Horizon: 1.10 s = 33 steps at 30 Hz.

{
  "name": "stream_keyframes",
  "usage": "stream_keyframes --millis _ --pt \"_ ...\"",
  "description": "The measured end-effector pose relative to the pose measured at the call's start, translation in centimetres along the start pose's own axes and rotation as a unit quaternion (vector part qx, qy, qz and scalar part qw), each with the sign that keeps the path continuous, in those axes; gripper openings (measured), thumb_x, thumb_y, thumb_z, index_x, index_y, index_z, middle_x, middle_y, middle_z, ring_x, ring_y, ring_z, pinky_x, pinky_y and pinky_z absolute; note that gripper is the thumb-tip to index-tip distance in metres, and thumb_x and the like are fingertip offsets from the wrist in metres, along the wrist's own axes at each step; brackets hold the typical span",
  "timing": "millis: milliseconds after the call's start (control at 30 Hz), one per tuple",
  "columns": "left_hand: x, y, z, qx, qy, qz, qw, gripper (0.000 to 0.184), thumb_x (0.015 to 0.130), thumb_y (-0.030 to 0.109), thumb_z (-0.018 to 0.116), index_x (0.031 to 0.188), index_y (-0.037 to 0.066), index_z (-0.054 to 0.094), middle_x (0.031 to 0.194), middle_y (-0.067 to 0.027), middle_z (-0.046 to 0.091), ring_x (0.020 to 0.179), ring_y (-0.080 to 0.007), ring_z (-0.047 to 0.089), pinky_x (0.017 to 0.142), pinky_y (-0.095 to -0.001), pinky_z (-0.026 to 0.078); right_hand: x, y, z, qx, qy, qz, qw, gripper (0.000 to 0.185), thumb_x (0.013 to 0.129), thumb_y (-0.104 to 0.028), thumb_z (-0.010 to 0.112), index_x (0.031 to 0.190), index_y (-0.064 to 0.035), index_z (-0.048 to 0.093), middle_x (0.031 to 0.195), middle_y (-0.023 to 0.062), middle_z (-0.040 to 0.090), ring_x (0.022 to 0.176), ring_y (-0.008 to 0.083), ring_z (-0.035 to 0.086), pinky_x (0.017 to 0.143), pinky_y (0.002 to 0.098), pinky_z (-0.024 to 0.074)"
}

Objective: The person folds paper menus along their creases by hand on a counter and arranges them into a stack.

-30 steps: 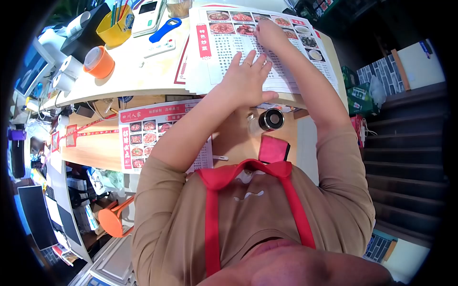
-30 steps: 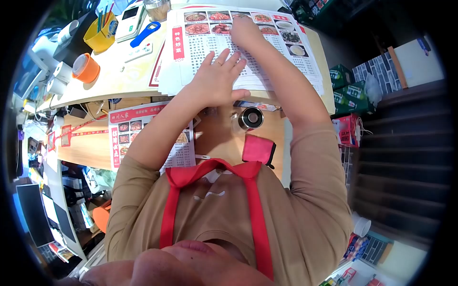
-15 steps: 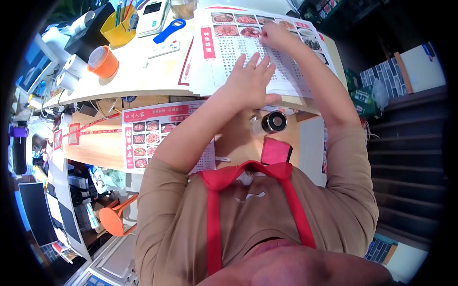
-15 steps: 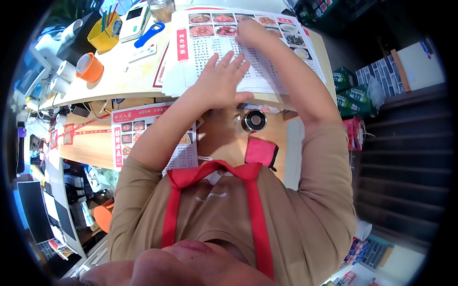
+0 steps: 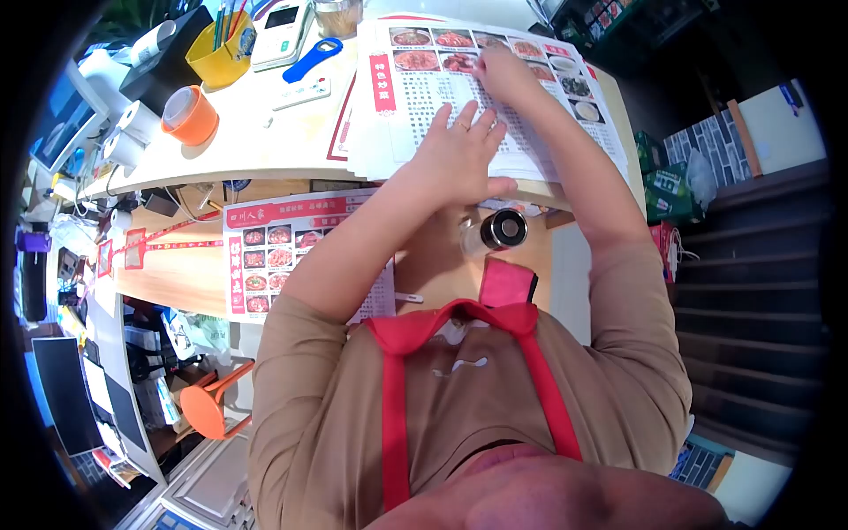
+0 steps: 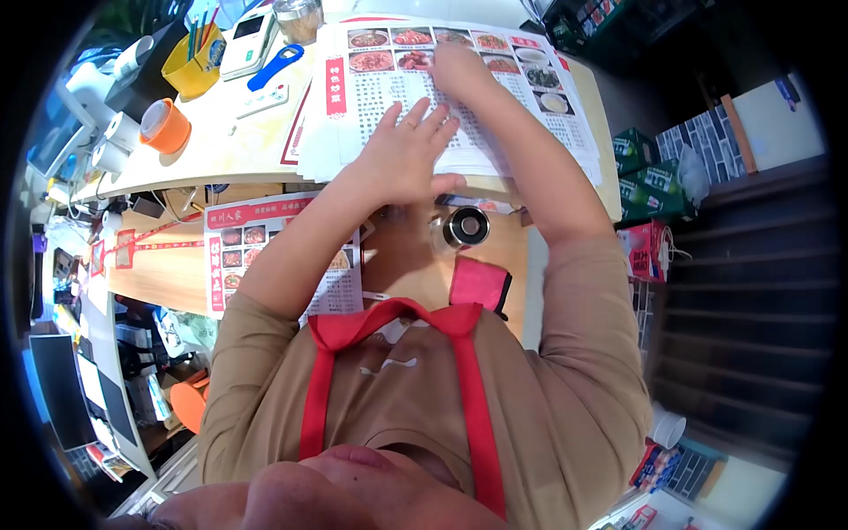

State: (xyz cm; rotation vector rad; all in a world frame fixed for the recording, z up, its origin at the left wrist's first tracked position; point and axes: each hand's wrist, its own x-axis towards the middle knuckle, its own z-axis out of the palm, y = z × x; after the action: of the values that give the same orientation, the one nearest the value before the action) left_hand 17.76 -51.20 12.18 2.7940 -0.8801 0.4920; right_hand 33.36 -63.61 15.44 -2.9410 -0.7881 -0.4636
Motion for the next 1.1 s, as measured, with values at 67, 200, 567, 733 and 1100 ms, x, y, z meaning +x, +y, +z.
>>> stream_keyframes --millis 67,200,567,733,1100 --pt "-0.2 0.1 0.2 0.004 0.003 0.004 1.0 0.077 0.082 0.059 0.045 0.136 0.005 0.035 0.142 -0.0168 0.032 0.133 -0.0347 0.026 0.107 -0.0504 0.018 2.1 1.0 1.4 -0.021 0.025 0.007 0.999 0.019 0.076 -0.02 0.062 0.083 -0.0031 0.063 0.08 0.0164 0.063 0.078 0.0331 0.061 0.071 0.0418 0.0475" --pt "-0.1 0.3 -0.1 0.016 -0.005 0.006 1.0 0.077 0.081 0.06 0.045 0.136 0.006 0.034 0.142 -0.0161 0.031 0.133 -0.0341 0.026 0.107 -0.0504 0.018 3.7 4.2 -0.2 0.02 -0.018 0.071 0.997 0.025 0.073 -0.026 0.062 0.073 -0.0015 0.066 0.078 0.0183 0.065 0.074 0.031 0.064 0.068 0.0406 0.05" --pt "-0.1 0.8 -1.2 0.015 -0.026 0.018 0.999 0.06 0.084 0.054 0.048 0.136 0.028 0.038 0.142 -0.0165 0.031 0.133 -0.0362 0.025 0.107 -0.0514 0.019 -9.8 5.4 -4.7 0.164 -0.028 0.078 0.983 0.021 0.074 -0.024 0.066 0.08 -0.0043 0.064 0.077 0.0118 0.065 0.07 0.0235 0.061 0.065 0.0333 0.0471" --pt "0.0 1.4 -2.0 0.038 -0.014 0.043 0.998 0.052 0.085 0.045 0.052 0.132 0.024 0.043 0.139 -0.0139 0.037 0.13 -0.0354 0.031 0.105 -0.052 0.023 -11.7 4.1 -4.4 0.153 -0.044 0.086 0.983 0.02 0.076 -0.023 0.063 0.084 -0.0045 0.064 0.08 0.0134 0.065 0.075 0.0283 0.061 0.07 0.0366 0.0476" --pt "-1.9 4.3 0.5 -0.005 0.07 0.079 0.994 0.064 0.074 0.03 0.066 0.13 0.008 0.043 0.134 -0.0112 0.043 0.125 -0.0296 0.039 0.104 -0.0447 0.029 -14.7 0.3 -5.5 0.137 -0.058 0.03 0.988 0.019 0.078 -0.019 0.061 0.085 -0.0013 0.059 0.081 0.0151 0.062 0.077 0.0306 0.059 0.069 0.0374 0.0466"
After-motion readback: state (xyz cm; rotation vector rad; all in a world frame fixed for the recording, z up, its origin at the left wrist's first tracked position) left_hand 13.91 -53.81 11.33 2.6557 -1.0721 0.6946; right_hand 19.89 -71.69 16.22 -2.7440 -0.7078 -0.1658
